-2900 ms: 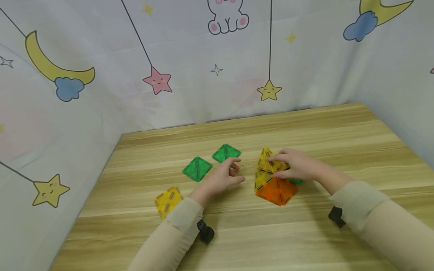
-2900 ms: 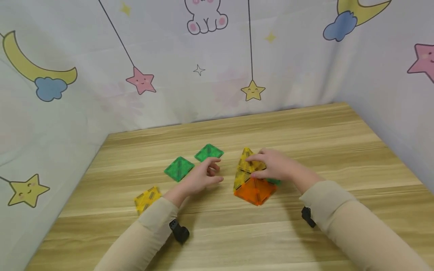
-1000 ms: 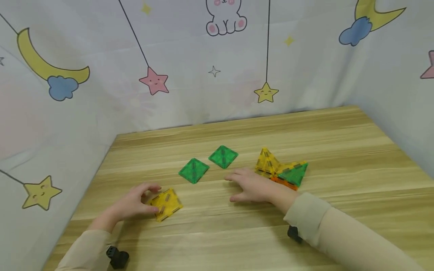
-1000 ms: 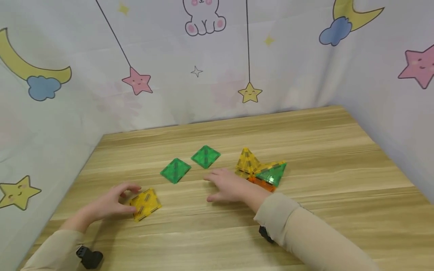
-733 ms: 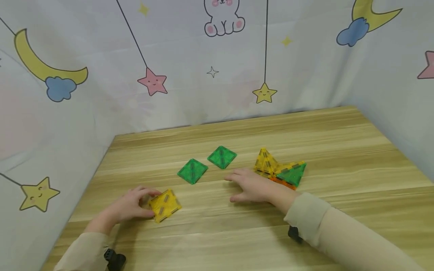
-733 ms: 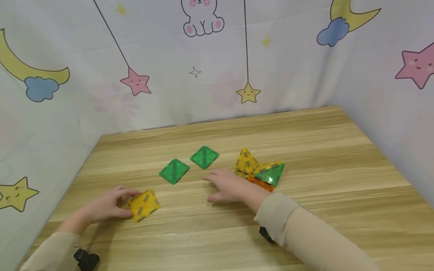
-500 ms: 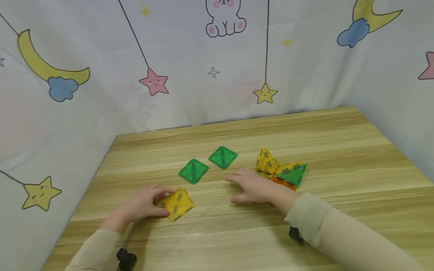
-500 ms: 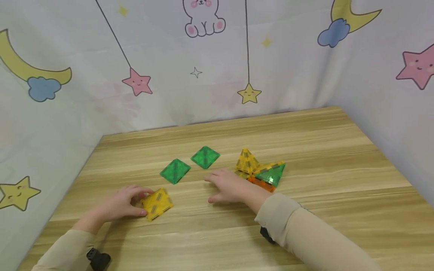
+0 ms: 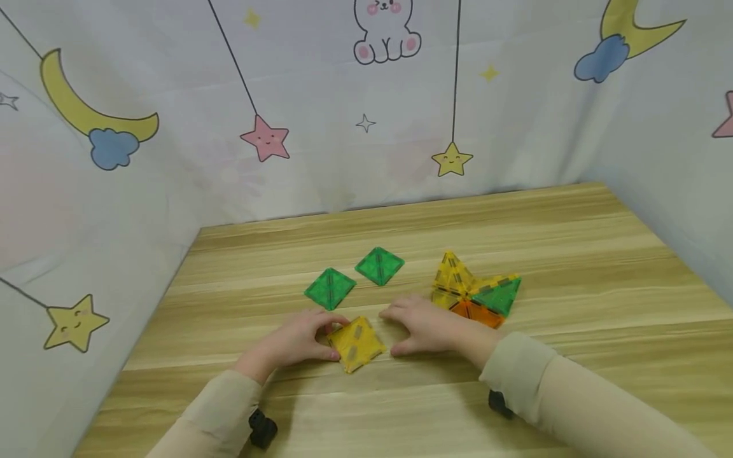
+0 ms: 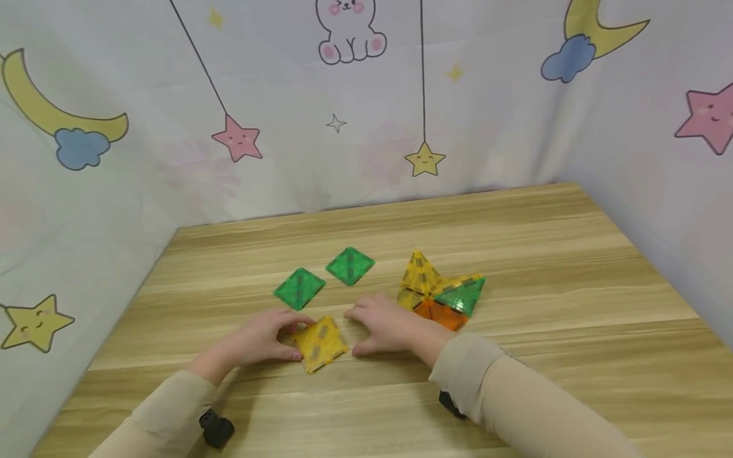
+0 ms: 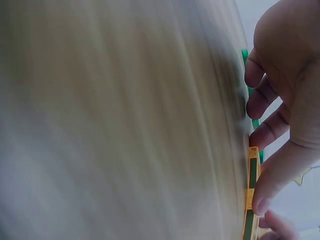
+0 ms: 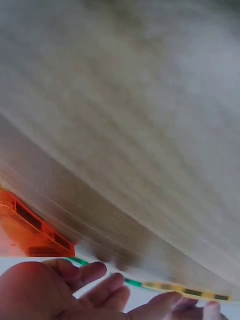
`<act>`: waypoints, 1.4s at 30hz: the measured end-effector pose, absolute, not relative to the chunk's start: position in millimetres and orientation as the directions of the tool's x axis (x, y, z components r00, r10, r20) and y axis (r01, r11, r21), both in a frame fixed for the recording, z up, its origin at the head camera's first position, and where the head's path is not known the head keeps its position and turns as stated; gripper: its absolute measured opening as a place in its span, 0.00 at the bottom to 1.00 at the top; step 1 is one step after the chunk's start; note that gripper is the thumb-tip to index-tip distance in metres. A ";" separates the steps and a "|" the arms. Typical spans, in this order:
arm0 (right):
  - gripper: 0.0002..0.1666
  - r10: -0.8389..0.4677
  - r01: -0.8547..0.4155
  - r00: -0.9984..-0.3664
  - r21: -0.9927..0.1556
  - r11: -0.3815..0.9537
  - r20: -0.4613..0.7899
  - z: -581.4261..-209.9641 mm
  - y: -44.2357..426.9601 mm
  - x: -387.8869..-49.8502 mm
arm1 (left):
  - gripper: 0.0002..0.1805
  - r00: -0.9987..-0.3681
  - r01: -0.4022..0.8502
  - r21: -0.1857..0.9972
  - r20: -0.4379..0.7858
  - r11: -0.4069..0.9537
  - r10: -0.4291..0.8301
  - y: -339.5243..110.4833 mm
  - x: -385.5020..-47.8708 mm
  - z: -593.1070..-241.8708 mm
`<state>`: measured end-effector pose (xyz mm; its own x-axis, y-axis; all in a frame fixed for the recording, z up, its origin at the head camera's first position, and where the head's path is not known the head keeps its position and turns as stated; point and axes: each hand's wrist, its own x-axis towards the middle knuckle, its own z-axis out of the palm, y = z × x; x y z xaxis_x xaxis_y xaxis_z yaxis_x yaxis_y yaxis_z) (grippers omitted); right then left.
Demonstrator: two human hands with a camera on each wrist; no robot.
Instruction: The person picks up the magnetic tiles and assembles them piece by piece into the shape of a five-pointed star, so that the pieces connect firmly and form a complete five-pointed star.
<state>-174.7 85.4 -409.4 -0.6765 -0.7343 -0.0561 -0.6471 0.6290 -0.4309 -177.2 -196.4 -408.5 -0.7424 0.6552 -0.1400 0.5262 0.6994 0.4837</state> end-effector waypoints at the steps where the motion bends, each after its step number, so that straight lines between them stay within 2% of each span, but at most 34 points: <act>1: 0.38 -0.737 -0.651 -0.673 -0.431 0.625 -0.052 -409.3 85.3 -174.3 | 0.32 -0.739 0.537 0.480 -0.130 0.694 0.661 -191.7 -177.6 -408.4; 7: 0.36 -0.737 -0.652 -0.674 -0.436 0.620 -0.040 -407.5 86.0 -171.9 | 0.32 -0.721 0.585 0.453 -0.090 0.673 0.687 -175.9 -179.6 -410.1; 13: 0.31 -0.733 -0.653 -0.679 -0.426 0.626 -0.035 -409.1 86.0 -171.8 | 0.33 -0.756 0.510 0.493 -0.133 0.704 0.641 -179.1 -178.0 -411.7; 22: 0.28 -0.713 -0.640 -0.701 -0.432 0.635 -0.010 -412.3 82.5 -171.5 | 0.30 -0.760 0.501 0.532 -0.107 0.682 0.641 -168.5 -176.7 -414.3; 29: 0.31 -0.652 -0.533 -0.758 -0.552 0.641 -0.026 -411.9 82.9 -172.8 | 0.31 -0.804 0.316 0.710 -0.151 0.629 0.575 -163.0 -177.5 -412.5; 35: 0.37 -0.610 -0.402 -0.791 -0.710 0.578 -0.049 -406.3 86.5 -175.2 | 0.24 -0.824 0.143 0.875 -0.153 0.462 0.545 -156.4 -185.3 -410.9; 38: 0.39 -0.593 -0.341 -0.802 -0.762 0.551 -0.070 -398.1 90.0 -176.9 | 0.22 -0.825 0.103 0.913 -0.143 0.394 0.547 -152.4 -189.3 -407.5; 42: 0.37 -0.576 -0.280 -0.813 -0.805 0.522 -0.090 -387.5 95.5 -178.9 | 0.21 -0.810 0.074 0.933 -0.149 0.351 0.567 -145.8 -192.0 -401.0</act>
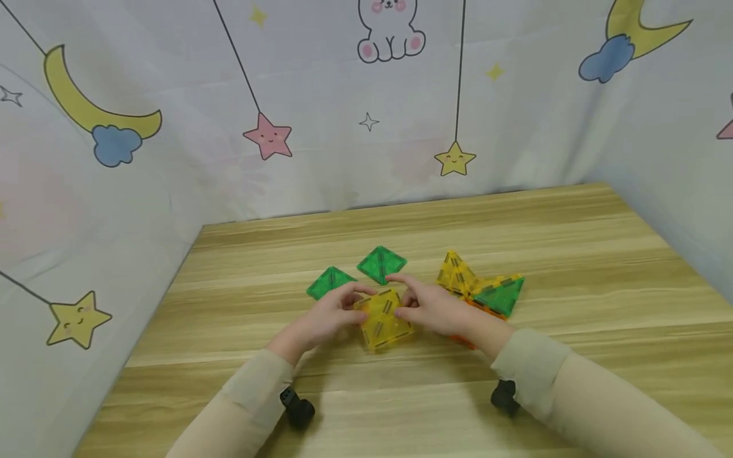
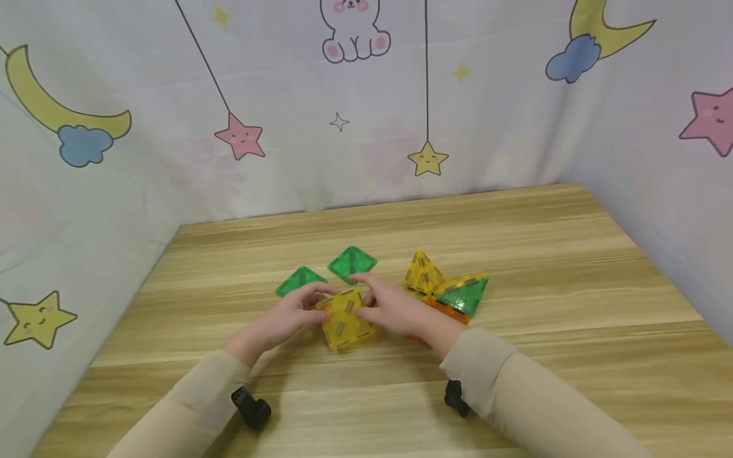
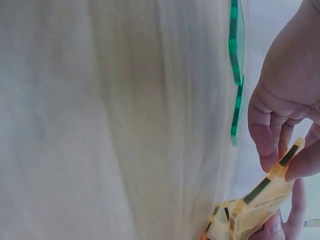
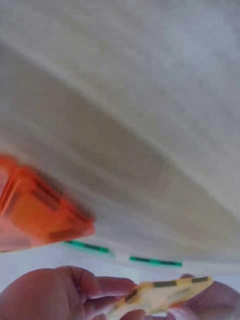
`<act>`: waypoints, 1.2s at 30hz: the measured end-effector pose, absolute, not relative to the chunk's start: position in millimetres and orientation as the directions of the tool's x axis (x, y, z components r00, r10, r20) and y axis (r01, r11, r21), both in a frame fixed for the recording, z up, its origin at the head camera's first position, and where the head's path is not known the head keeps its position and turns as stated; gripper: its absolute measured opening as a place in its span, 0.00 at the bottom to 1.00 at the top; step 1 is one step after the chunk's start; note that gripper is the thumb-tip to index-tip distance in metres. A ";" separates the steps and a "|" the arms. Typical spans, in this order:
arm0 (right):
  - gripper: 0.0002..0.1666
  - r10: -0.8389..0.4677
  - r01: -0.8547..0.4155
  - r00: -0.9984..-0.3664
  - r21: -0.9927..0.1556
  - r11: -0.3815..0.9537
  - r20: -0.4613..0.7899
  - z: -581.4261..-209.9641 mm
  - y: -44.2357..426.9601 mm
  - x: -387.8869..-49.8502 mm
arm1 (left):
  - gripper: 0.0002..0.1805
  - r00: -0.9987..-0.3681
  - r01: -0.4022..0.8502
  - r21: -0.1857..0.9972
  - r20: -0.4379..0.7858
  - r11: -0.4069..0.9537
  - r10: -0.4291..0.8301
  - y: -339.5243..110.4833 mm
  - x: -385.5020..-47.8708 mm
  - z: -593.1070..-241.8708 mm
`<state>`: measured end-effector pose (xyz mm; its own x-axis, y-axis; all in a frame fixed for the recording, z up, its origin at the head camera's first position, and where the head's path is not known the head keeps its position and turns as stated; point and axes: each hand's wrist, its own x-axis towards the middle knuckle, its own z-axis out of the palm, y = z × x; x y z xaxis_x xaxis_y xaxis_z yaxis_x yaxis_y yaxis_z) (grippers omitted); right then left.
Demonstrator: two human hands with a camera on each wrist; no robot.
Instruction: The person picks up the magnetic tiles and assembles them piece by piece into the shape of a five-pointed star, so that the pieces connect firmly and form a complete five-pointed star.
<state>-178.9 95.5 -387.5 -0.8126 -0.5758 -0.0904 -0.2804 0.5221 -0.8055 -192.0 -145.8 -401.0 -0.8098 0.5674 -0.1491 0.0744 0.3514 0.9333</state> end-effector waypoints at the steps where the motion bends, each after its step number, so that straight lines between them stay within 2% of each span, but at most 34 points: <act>1: 0.36 -0.573 -0.269 -0.814 -0.814 0.514 -0.093 -385.7 96.9 -179.5 | 0.21 -0.807 0.068 0.935 -0.153 0.347 0.571 -143.8 -192.5 -399.3; 10: 0.19 -0.560 -0.218 -0.826 -0.873 0.436 -0.073 -382.9 109.4 -182.7 | 0.19 -0.802 0.069 0.933 -0.159 0.354 0.576 -126.0 -196.9 -392.4; 14: 0.18 -0.527 -0.166 -0.847 -0.907 0.387 -0.069 -381.6 115.3 -184.0 | 0.22 -0.821 0.069 0.945 -0.127 0.318 0.556 -121.2 -198.2 -394.4; 20: 0.20 -0.418 -0.099 -0.907 -0.932 0.349 -0.060 -379.3 125.9 -186.9 | 0.35 -0.823 -0.052 0.988 -0.126 0.147 0.553 -115.1 -196.8 -402.0; 24: 0.22 -0.368 -0.089 -0.928 -0.928 0.362 -0.055 -378.9 132.3 -188.7 | 0.34 -0.814 -0.081 0.993 -0.118 0.090 0.569 -108.3 -194.9 -406.6; 28: 0.22 -0.391 -0.143 -0.919 -0.876 0.460 -0.056 -377.3 141.1 -190.8 | 0.25 -0.815 -0.061 0.992 -0.112 0.108 0.568 -101.7 -194.7 -408.6; 32: 0.20 -0.438 -0.253 -0.898 -0.759 0.600 -0.046 -375.7 151.8 -192.6 | 0.20 -0.820 -0.051 0.989 -0.120 0.137 0.560 -97.6 -196.3 -409.4; 36: 0.18 -0.493 -0.379 -0.870 -0.628 0.680 -0.009 -376.7 158.7 -193.3 | 0.18 -0.811 -0.040 0.983 -0.136 0.178 0.569 -93.2 -199.1 -410.2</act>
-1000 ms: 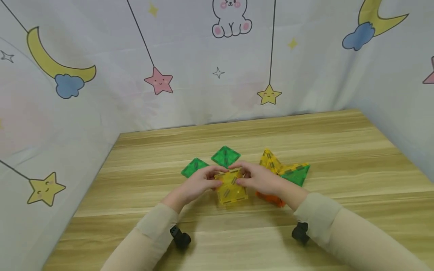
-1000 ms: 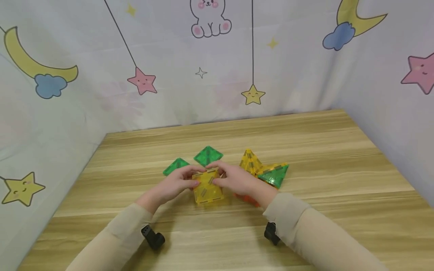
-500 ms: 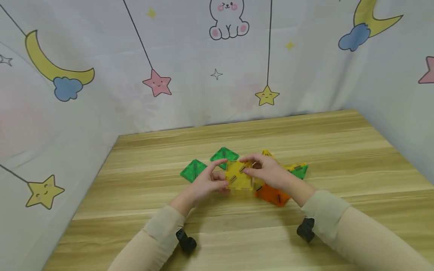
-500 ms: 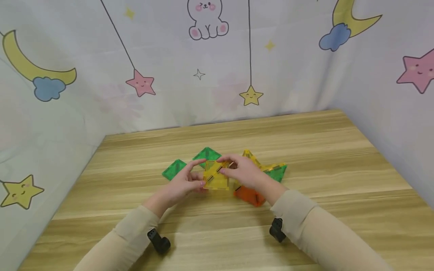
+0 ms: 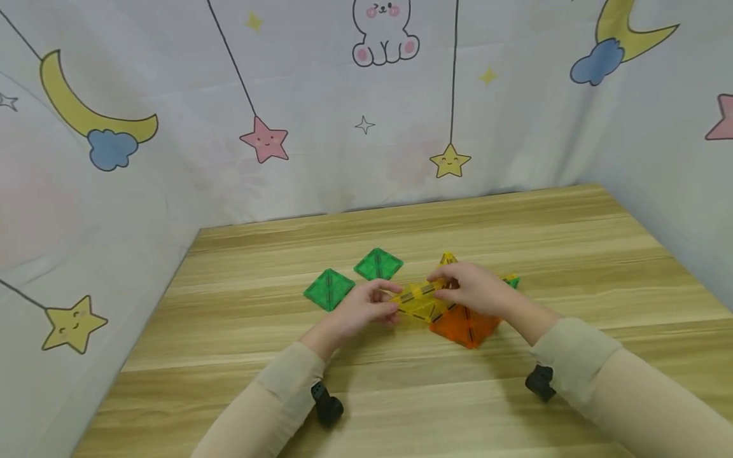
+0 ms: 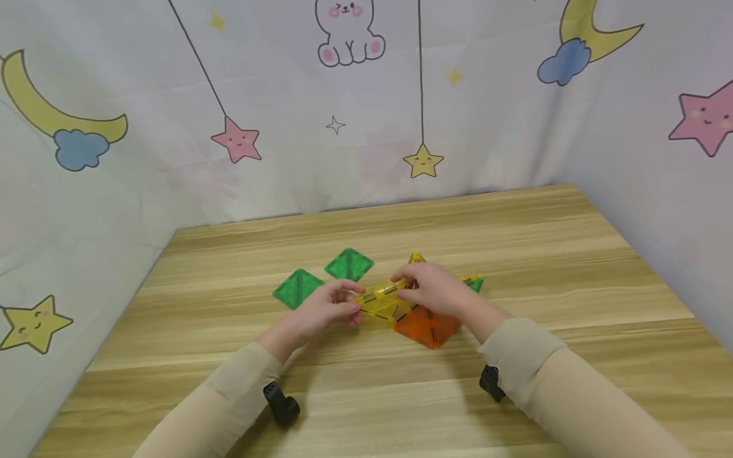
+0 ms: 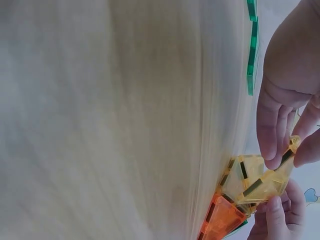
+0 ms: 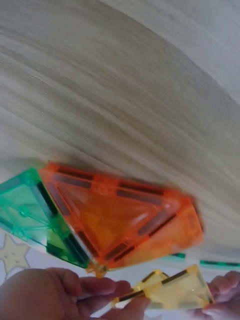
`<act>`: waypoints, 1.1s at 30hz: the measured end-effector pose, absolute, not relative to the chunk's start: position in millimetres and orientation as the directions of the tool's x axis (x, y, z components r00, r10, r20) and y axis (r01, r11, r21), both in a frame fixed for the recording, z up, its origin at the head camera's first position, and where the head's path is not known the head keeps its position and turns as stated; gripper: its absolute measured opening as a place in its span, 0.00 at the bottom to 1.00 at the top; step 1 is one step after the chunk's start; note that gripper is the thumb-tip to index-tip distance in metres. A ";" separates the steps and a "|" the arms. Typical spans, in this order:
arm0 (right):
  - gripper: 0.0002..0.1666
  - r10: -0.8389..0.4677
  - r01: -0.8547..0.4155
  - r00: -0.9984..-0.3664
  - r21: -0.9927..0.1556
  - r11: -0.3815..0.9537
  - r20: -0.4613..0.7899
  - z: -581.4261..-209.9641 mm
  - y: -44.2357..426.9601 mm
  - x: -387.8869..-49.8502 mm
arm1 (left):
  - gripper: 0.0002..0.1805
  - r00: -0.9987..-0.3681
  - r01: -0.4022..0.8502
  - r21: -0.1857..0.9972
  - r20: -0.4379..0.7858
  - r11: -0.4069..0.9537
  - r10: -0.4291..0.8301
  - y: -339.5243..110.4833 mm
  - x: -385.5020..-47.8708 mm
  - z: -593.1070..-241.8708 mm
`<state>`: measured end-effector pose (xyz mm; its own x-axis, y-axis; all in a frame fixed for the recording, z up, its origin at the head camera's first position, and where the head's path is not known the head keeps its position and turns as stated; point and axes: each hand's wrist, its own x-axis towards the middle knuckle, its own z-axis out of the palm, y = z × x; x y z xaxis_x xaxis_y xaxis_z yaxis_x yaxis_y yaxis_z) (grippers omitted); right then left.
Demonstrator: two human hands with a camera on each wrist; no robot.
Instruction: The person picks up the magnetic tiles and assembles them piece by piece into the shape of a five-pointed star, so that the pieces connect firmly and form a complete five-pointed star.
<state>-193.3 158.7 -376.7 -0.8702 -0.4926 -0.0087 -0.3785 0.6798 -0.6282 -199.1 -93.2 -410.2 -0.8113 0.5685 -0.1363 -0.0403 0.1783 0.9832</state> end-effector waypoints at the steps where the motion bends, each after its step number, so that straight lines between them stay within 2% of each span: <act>1: 0.18 -0.503 -0.407 -0.864 -0.595 0.694 0.004 -377.1 159.6 -193.0 | 0.17 -0.809 -0.040 0.980 -0.145 0.193 0.570 -91.6 -199.9 -410.8; 6: 0.17 -0.542 -0.510 -0.837 -0.453 0.731 0.068 -379.2 161.4 -190.7 | 0.17 -0.802 -0.039 0.968 -0.179 0.248 0.570 -85.8 -202.6 -412.8; 9: 0.15 -0.555 -0.545 -0.825 -0.406 0.733 0.106 -379.8 163.2 -188.6 | 0.17 -0.800 -0.032 0.963 -0.184 0.266 0.571 -82.4 -203.7 -413.1; 16: 0.09 -0.625 -0.674 -0.738 -0.284 0.682 0.254 -387.5 173.0 -185.3 | 0.14 -0.822 -0.026 0.956 -0.186 0.291 0.539 -72.0 -206.6 -413.9; 25: 0.10 -0.600 -0.630 -0.773 -0.355 0.691 0.205 -387.8 181.8 -184.2 | 0.14 -0.823 -0.002 0.952 -0.175 0.305 0.541 -64.5 -202.8 -407.3; 33: 0.09 -0.582 -0.618 -0.781 -0.404 0.674 0.226 -391.2 188.2 -187.9 | 0.15 -0.843 0.024 0.948 -0.151 0.316 0.517 -71.6 -207.6 -412.0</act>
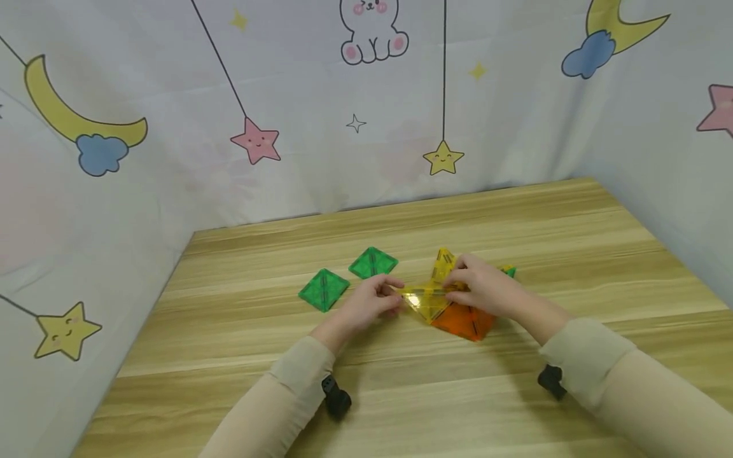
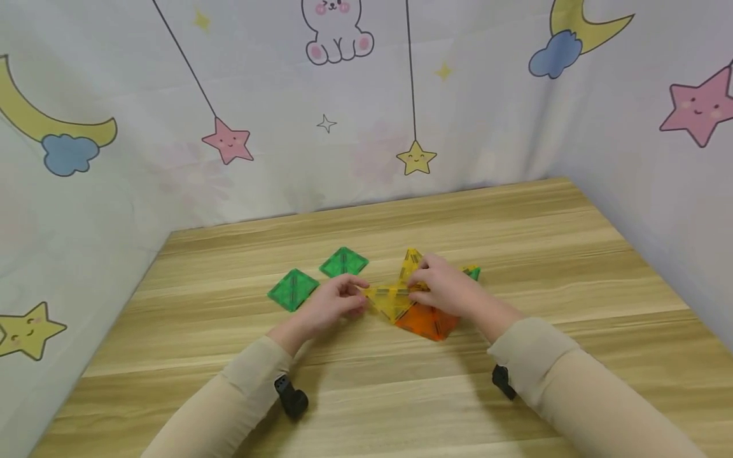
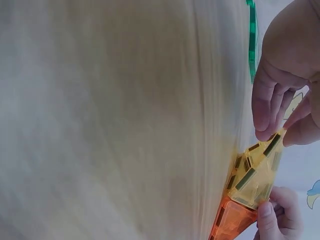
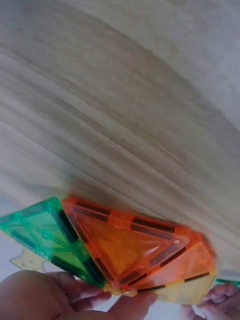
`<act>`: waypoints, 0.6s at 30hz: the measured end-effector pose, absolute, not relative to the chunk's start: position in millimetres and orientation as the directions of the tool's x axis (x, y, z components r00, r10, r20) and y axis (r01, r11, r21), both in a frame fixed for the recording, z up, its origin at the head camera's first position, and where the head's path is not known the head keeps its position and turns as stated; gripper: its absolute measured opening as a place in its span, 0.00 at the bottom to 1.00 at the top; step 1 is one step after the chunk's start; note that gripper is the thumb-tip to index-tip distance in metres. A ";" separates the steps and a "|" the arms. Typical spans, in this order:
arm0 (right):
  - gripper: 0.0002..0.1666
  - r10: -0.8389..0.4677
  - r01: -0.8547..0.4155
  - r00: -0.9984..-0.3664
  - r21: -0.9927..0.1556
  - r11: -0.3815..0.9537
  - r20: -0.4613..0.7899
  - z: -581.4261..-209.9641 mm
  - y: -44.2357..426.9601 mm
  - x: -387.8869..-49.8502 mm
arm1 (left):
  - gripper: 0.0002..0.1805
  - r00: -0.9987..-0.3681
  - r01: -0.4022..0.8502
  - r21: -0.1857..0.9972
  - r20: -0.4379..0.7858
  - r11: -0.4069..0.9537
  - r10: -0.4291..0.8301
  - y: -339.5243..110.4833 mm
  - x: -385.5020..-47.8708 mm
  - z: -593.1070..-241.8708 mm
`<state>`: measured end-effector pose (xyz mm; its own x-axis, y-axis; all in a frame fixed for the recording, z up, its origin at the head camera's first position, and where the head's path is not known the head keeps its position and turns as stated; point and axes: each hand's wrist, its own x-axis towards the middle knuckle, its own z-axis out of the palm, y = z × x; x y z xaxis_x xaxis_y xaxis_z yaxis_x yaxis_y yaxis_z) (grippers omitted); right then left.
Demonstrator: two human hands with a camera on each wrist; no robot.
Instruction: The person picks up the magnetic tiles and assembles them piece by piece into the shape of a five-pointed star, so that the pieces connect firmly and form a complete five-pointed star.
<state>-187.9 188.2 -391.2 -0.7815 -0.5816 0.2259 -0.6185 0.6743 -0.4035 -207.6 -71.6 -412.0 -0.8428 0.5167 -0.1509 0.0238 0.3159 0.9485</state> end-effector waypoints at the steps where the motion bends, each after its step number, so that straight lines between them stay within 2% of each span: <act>1: 0.09 -0.574 -0.613 -0.787 -0.405 0.679 0.227 -391.3 188.8 -188.7 | 0.15 -0.850 0.034 0.944 -0.145 0.328 0.507 -74.0 -208.4 -411.4; 9: 0.11 -0.565 -0.608 -0.792 -0.389 0.692 0.233 -391.5 197.8 -192.2 | 0.17 -0.917 0.133 0.833 -0.102 0.536 0.386 -88.1 -219.8 -412.3; 13: 0.14 -0.554 -0.594 -0.802 -0.396 0.701 0.223 -389.8 197.6 -191.5 | 0.23 -0.937 0.137 0.786 -0.094 0.602 0.337 -91.4 -225.7 -414.5; 18: 0.16 -0.545 -0.586 -0.808 -0.405 0.702 0.224 -385.8 190.8 -189.3 | 0.31 -0.936 0.178 0.734 -0.080 0.656 0.343 -93.9 -233.4 -418.1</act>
